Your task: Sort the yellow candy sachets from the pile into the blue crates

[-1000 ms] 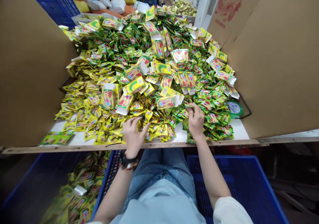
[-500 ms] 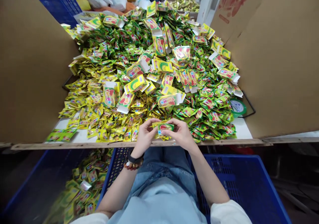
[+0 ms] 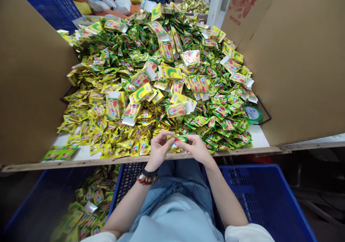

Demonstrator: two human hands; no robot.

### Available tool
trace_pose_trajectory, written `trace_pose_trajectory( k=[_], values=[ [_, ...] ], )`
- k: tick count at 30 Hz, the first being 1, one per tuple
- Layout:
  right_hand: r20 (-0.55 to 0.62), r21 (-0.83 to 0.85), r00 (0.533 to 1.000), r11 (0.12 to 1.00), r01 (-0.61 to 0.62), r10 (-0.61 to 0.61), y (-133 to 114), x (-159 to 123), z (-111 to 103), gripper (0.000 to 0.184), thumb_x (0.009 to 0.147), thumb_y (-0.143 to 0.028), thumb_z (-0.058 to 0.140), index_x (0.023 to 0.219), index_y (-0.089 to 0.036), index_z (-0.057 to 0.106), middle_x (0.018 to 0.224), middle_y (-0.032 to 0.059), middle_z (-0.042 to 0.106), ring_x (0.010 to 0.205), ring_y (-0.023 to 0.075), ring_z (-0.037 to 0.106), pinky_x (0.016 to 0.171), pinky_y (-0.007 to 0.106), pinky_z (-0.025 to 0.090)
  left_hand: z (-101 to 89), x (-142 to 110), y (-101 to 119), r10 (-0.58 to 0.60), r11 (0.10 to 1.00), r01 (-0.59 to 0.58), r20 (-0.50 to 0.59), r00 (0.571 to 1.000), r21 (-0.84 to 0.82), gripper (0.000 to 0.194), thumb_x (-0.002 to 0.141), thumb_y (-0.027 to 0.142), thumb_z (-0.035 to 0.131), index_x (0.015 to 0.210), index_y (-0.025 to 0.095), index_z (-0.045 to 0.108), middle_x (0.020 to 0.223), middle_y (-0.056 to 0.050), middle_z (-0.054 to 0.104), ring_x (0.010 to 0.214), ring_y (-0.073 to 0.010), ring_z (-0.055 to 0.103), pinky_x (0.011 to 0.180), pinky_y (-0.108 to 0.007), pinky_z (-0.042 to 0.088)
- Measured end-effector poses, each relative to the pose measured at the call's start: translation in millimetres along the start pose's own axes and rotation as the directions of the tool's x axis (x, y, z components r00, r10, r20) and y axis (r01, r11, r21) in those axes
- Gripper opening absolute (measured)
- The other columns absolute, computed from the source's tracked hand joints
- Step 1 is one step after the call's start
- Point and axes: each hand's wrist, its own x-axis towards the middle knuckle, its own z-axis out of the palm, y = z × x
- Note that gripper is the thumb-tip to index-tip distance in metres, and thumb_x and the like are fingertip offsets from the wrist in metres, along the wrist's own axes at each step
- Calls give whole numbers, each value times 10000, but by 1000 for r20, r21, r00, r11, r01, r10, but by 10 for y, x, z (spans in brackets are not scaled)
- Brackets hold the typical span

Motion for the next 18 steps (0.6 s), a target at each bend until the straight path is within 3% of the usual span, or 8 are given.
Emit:
trace_pose_trajectory(
  k=[3, 5, 7, 10, 12, 14, 15, 18],
  values=[
    [-202, 0, 976, 997, 84, -82, 90, -49, -118, 253, 752, -409, 746, 842, -173, 742, 793, 34, 731, 748, 175, 659, 725, 298, 536, 90, 343, -3, 181, 939, -181, 27, 983, 294, 283, 893, 324, 605, 1138, 187, 640, 887, -56, 695, 787, -172, 637, 734, -298, 518],
    [-336, -25, 933, 991, 129, -129, 155, -71, -201, 263, 756, -417, 744, 866, -178, 729, 832, 37, 735, 792, 187, 663, 761, 314, 537, 149, 656, 22, 310, 757, -292, 72, 948, 585, 395, 859, 234, 631, 1249, 193, 588, 1156, -122, 653, 1057, -257, 600, 914, -406, 482],
    [-456, -38, 878, 989, 142, -143, 187, -77, -274, 311, 752, -455, 738, 894, -180, 709, 820, 33, 723, 730, 179, 647, 668, 304, 543, 189, 943, 59, 334, 516, -316, 153, 930, 796, 545, 779, 156, 681, 1306, 177, 543, 1343, -174, 542, 1250, -357, 471, 1008, -516, 395],
    [-613, -51, 772, 983, 174, -169, 130, -56, -353, 378, 748, -498, 726, 947, -181, 676, 803, 24, 703, 616, 158, 605, 516, 277, 511, 190, 1137, 116, 265, 298, -323, 247, 932, 898, 524, 740, 122, 670, 1250, 152, 552, 1273, -187, 565, 1254, -383, 448, 990, -538, 378],
    [-685, -106, 688, 967, 234, -241, 36, -30, -385, 359, 763, -485, 719, 959, -190, 660, 789, 10, 690, 566, 136, 579, 500, 265, 495, 156, 1057, 138, 265, 279, -371, 300, 916, 886, 445, 735, 143, 661, 1171, 148, 568, 1175, -167, 598, 1190, -347, 498, 957, -481, 415],
    [-681, -192, 650, 939, 286, -337, -66, -3, -403, 303, 782, -453, 714, 951, -208, 656, 776, -5, 679, 564, 128, 575, 538, 263, 497, 109, 848, 139, 292, 332, -416, 327, 899, 847, 458, 716, 174, 675, 1155, 143, 549, 1115, -145, 614, 1092, -308, 554, 900, -422, 458],
    [-642, -231, 665, 924, 306, -381, -111, 9, -407, 270, 794, -435, 708, 946, -217, 658, 785, -6, 680, 599, 135, 594, 579, 270, 507, 86, 717, 132, 304, 370, -428, 328, 894, 824, 495, 708, 185, 682, 1177, 141, 530, 1093, -132, 623, 1036, -289, 577, 868, -400, 474],
    [-389, -346, 787, 867, 358, -479, -210, 24, -411, 166, 845, -371, 668, 936, -233, 680, 903, 20, 694, 844, 187, 654, 777, 318, 522, 36, 317, 89, 315, 477, -417, 293, 903, 774, 630, 702, 194, 698, 1288, 163, 470, 1067, -93, 649, 947, -251, 619, 820, -360, 499]
  ],
)
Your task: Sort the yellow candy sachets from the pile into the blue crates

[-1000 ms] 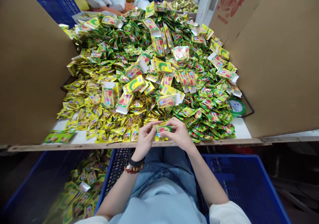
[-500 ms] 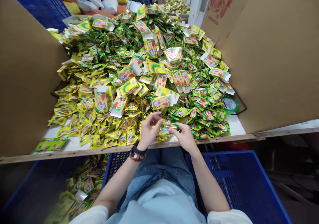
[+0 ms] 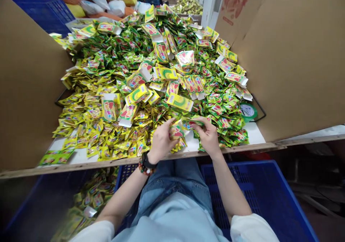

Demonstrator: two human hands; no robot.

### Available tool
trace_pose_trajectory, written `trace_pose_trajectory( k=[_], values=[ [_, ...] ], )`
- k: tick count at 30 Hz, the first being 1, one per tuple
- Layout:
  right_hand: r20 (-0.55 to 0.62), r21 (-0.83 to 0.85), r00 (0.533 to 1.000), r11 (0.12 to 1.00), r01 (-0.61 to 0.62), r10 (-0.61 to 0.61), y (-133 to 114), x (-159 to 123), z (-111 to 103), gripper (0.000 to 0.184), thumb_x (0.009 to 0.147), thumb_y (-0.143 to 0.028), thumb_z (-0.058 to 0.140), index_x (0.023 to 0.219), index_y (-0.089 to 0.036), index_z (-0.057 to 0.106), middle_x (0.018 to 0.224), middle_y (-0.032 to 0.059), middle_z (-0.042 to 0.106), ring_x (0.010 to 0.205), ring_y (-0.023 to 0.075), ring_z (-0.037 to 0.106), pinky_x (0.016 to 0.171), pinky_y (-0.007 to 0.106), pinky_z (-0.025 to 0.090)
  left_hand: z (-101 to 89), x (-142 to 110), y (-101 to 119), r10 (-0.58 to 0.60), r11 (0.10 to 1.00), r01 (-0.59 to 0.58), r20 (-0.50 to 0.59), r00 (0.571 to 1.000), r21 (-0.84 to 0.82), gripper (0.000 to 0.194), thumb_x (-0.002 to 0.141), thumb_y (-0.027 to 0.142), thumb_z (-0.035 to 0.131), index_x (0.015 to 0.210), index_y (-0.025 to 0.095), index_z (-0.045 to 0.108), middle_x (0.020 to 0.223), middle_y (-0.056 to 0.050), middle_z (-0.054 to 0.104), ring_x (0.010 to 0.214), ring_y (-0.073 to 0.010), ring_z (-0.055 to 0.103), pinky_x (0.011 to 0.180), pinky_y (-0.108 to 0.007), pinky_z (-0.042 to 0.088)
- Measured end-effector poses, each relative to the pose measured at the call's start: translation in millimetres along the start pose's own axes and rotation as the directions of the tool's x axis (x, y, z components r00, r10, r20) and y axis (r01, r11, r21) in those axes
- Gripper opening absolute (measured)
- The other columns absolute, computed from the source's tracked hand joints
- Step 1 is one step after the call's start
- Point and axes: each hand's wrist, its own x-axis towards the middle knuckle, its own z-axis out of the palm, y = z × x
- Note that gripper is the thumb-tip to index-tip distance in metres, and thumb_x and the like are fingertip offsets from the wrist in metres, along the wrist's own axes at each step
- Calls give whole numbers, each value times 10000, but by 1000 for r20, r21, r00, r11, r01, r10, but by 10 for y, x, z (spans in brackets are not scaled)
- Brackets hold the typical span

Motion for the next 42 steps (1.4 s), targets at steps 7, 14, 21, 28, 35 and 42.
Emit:
trace_pose_trajectory(
  k=[7, 14, 21, 28, 35, 42],
  values=[
    [482, -461, 874, 867, 190, 64, -201, -71, 35, 163, 921, -238, 576, 994, -224, 721, 893, 45, 666, 821, 196, 622, 747, 319, 463, 186, -583, 160, -160, 981, 156, -24, 987, -117, 591, 676, 187, 710, 1239, 202, 530, 1084, -79, 663, 942, -254, 648, 801, -367, 535],
    [361, -623, 883, 626, 468, -300, -171, -387, 391, 302, 945, -200, 549, 1232, -183, 641, 931, 79, 724, 809, 214, 585, 741, 350, 408, 439, -788, 162, -213, 931, 150, -159, 964, -334, 581, 735, 243, 699, 1272, 177, 486, 1107, -102, 657, 1003, -246, 654, 856, -385, 548],
    [385, -596, 869, 636, 490, -309, -156, -557, 501, 318, 944, -162, 533, 1240, -226, 629, 1049, 49, 738, 1020, 244, 558, 844, 408, 302, 520, -880, 108, -252, 915, 154, -230, 940, -373, 535, 811, 390, 673, 1255, 159, 484, 1093, -120, 664, 986, -234, 671, 842, -382, 565],
    [109, -560, 951, 773, 298, -289, -169, -638, 652, 132, 943, -197, 564, 904, -229, 686, 890, -7, 765, 970, 209, 630, 965, 440, 222, 547, -909, 106, -256, 920, 152, -261, 931, -360, 506, 865, 406, 609, 1285, 156, 477, 1066, -116, 665, 941, -237, 682, 796, -362, 576],
    [394, -507, 900, 773, 382, -186, -158, -657, 544, 152, 960, -229, 528, 887, -215, 660, 854, 11, 754, 1223, 254, 545, 1089, 488, 94, 522, -916, 93, -265, 929, 186, -226, 937, -319, 495, 921, 404, 527, 1348, 168, 440, 1125, -137, 677, 973, -226, 692, 796, -348, 576],
    [549, -413, 828, 824, 387, -114, -200, -623, 474, 368, 973, -167, 421, 1329, -217, 502, 1231, 75, 684, 1245, 226, 557, 1133, 515, 104, 525, -989, 86, -212, 945, 142, -222, 952, -294, 653, 919, 434, 522, 1464, 160, 289, 1129, -147, 680, 888, -225, 706, 752, -341, 578]
  ],
)
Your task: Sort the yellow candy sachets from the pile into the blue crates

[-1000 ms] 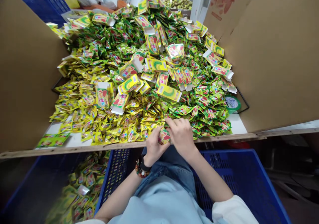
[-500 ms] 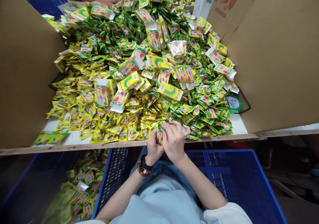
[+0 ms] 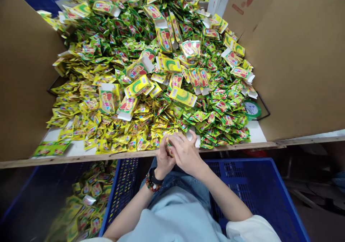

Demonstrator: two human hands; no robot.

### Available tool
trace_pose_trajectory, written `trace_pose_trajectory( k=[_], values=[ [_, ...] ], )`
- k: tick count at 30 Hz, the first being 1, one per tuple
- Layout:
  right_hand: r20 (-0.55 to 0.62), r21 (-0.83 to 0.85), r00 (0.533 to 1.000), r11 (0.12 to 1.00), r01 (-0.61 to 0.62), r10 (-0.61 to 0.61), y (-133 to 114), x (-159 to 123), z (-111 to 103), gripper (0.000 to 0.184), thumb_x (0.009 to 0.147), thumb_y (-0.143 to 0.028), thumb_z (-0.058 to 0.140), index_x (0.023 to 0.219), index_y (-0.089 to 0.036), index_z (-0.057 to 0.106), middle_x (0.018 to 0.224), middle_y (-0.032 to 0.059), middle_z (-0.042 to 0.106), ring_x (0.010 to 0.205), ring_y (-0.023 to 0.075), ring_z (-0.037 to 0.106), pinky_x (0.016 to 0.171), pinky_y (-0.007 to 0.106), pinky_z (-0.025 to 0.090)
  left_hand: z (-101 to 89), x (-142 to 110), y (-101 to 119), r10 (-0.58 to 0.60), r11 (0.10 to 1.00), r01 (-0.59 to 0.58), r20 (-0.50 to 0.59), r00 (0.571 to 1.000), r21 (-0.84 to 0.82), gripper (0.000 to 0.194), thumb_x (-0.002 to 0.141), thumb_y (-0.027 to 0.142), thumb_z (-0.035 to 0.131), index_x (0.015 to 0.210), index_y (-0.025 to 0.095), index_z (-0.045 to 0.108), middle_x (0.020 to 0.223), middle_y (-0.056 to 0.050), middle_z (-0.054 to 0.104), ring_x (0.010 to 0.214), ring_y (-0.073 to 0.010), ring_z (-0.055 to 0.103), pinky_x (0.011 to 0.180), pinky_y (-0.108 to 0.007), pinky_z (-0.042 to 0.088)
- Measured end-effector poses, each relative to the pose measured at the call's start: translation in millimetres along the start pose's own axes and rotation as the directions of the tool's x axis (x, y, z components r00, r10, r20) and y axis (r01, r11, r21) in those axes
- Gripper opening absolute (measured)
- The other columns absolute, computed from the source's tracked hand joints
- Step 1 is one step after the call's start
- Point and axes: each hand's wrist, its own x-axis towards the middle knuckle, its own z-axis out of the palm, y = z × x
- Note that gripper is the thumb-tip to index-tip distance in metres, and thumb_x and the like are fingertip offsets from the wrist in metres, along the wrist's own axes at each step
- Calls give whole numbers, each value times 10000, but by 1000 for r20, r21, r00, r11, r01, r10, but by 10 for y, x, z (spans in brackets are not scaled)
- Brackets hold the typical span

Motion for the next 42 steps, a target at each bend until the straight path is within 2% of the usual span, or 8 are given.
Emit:
trace_pose_trajectory(
  k=[3, 6, 10, 13, 21, 30, 36, 42],
  values=[
    [-108, 144, 993, 989, -21, 37, 41, -41, 64, 471, 956, -210, 472, 1420, -269, 415, 1340, 81, 620, 1314, 237, 509, 1150, 524, 180, -24, 27, -21, -27, 999, 26, -37, 999, -20, 658, 895, 440, 571, 1436, 172, 310, 1108, -137, 673, 928, -228, 694, 760, -353, 582],
    [-236, 495, 916, 851, -173, 323, 75, -57, 216, 669, 884, -280, 577, 1495, -258, 305, 1469, 121, 492, 1354, 259, 470, 1101, 481, 367, -27, 72, -48, 44, 999, -46, -85, 995, -21, 628, 868, 411, 625, 1385, 213, 328, 1146, -127, 646, 1005, -229, 672, 797, -374, 581],
    [112, 886, 847, 334, -321, 519, 51, 15, 418, 665, 846, -293, 562, 1479, -212, 377, 1329, 118, 624, 1156, 264, 640, 970, 442, 524, 13, 92, -83, 158, 985, -163, -87, 984, -48, 534, 863, 341, 627, 1299, 239, 337, 1135, -117, 618, 1062, -251, 652, 842, -412, 569],
    [190, 924, 834, 191, -330, 519, 19, 63, 464, 551, 838, -326, 601, 1374, -214, 544, 1261, 91, 674, 1135, 266, 653, 1023, 465, 498, 42, 67, -100, 114, 991, -115, -24, 993, -68, 474, 893, 345, 551, 1289, 192, 341, 1190, -179, 579, 1115, -292, 630, 885, -456, 542],
    [-100, 627, 958, 765, -149, 269, 123, -64, 407, 367, 832, -376, 679, 1181, -267, 708, 1234, 61, 687, 1141, 288, 659, 1004, 466, 526, 59, 15, -85, 42, 999, -43, 52, 998, 22, 619, 907, 357, 491, 1441, 151, 255, 1241, -200, 549, 1037, -280, 636, 811, -419, 543],
    [-93, 657, 903, 707, -261, 420, 77, 12, 394, 294, 918, -353, 560, 1144, -264, 725, 1137, 32, 732, 1108, 267, 680, 974, 440, 555, 76, 37, -70, 26, 998, -28, 30, 999, 63, 612, 897, 403, 491, 1402, 131, 279, 1170, -189, 555, 1053, -295, 614, 816, -422, 539],
    [-194, 375, 976, 927, -22, 101, 76, -33, 460, 377, 925, -276, 529, 1284, -244, 640, 1246, 79, 676, 1113, 244, 680, 930, 387, 583, 64, 1, -90, 42, 999, -42, -11, 999, 17, 521, 958, 366, 382, 1415, 144, 267, 1183, -197, 550, 979, -273, 649, 778, -411, 550],
    [-94, 325, 993, 940, 104, -77, 116, -102, 470, 400, 962, -267, 472, 1345, -247, 584, 1277, 80, 666, 1166, 209, 651, 940, 351, 572, -106, -11, -62, 30, 999, -31, -32, 999, -37, 453, 968, 394, 378, 1356, 158, 367, 1177, -182, 563, 1068, -276, 620, 880, -444, 534]
  ],
)
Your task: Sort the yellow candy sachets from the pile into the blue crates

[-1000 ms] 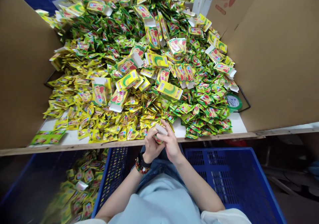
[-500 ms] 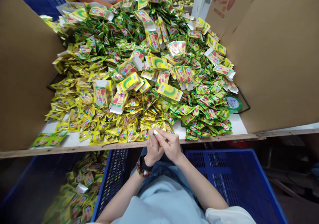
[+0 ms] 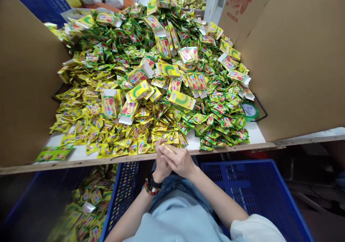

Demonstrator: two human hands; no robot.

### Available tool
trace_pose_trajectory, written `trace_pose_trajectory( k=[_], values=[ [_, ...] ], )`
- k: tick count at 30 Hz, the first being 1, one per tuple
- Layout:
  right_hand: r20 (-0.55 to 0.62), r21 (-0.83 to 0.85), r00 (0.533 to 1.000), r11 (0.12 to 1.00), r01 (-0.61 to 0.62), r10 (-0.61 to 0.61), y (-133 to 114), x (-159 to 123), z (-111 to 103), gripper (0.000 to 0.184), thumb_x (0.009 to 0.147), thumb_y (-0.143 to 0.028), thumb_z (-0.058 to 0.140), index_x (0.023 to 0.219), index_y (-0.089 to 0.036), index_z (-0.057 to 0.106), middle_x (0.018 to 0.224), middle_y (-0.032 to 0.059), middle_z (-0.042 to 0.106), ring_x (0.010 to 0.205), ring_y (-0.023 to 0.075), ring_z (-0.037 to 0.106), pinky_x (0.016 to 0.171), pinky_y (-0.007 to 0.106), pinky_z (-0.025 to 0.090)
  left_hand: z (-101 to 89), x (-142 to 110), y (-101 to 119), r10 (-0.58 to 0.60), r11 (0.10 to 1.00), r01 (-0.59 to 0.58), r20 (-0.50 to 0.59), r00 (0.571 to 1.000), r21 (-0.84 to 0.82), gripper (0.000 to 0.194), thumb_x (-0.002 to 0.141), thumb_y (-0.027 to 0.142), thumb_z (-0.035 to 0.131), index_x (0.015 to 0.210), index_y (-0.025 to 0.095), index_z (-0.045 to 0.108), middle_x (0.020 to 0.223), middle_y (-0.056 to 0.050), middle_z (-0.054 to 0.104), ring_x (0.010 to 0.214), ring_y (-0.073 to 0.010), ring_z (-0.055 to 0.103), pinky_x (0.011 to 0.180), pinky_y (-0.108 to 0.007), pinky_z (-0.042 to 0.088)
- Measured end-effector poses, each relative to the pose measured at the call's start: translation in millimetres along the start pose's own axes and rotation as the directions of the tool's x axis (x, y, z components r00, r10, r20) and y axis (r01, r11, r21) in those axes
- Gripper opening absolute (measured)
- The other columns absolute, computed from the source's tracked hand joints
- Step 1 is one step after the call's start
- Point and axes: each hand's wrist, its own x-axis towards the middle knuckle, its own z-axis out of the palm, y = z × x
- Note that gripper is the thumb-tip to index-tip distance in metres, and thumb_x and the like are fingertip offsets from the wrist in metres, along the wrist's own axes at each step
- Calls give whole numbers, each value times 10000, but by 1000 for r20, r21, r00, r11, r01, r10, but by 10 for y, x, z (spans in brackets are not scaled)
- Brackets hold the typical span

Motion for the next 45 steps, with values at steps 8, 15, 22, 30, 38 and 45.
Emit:
trace_pose_trajectory(
  k=[8, 15, 22, 30, 38, 45],
  values=[
    [-263, -629, 952, 721, -291, 155, 632, 298, -861, 553, 845, -37, 458, 1372, -180, 545, 1400, 151, 564, 1387, 360, 400, 1104, 722, 203, -1945, 18, -433, -102, 575, 619, -704, 703, 535, 562, 732, 400, 743, 1249, 351, 530, 1524, -19, 348, 1370, -423, 335, 1085, -661, 286],
    [-210, -628, 970, 743, -232, 125, 799, 393, -1074, 322, 904, -95, 459, 1103, -191, 693, 1082, 111, 729, 1049, 280, 629, 1013, 558, 388, -993, 459, -375, -79, 909, 144, -179, 981, 391, 158, 879, 285, 593, 940, 232, 729, 935, -58, 695, 911, -246, 579, 870, -462, 472],
    [-346, 90, 860, 926, -367, 375, 425, 296, -929, 215, 886, -321, 574, 1036, -185, 647, 904, 64, 699, 719, 191, 648, 644, 316, 515, -303, 943, -325, -77, 953, 50, 81, 994, 299, 140, 849, 206, 606, 819, 220, 743, 879, -76, 713, 902, -264, 546, 802, -419, 465],
    [45, 501, 896, 766, -402, 441, 232, 432, -420, 224, 761, -345, 723, 909, -183, 679, 848, 16, 687, 783, 163, 636, 726, 278, 498, -383, 807, 123, -465, 718, 554, 301, 832, -422, 294, 836, 429, 643, 946, 157, 655, 793, -40, 718, 702, -168, 671, 633, -256, 512],
    [-104, 531, 824, 732, -428, 557, 161, 472, -333, 423, 647, -368, 806, 1017, -200, 689, 914, 28, 713, 768, 162, 649, 655, 259, 528, -252, 660, 156, -587, 382, 629, 348, 730, -677, 428, 603, 363, 857, 909, 153, 644, 838, -58, 759, 747, -186, 714, 738, -305, 568],
    [-251, 692, 681, 619, -371, 688, 180, 226, -537, 354, 643, -391, 826, 921, -185, 749, 764, 26, 760, 676, 190, 703, 674, 343, 606, 22, 1230, 49, -392, 846, 422, 157, 907, -326, 229, 830, 353, 656, 921, 149, 710, 792, -68, 710, 668, -180, 648, 673, -322, 547]
  ],
)
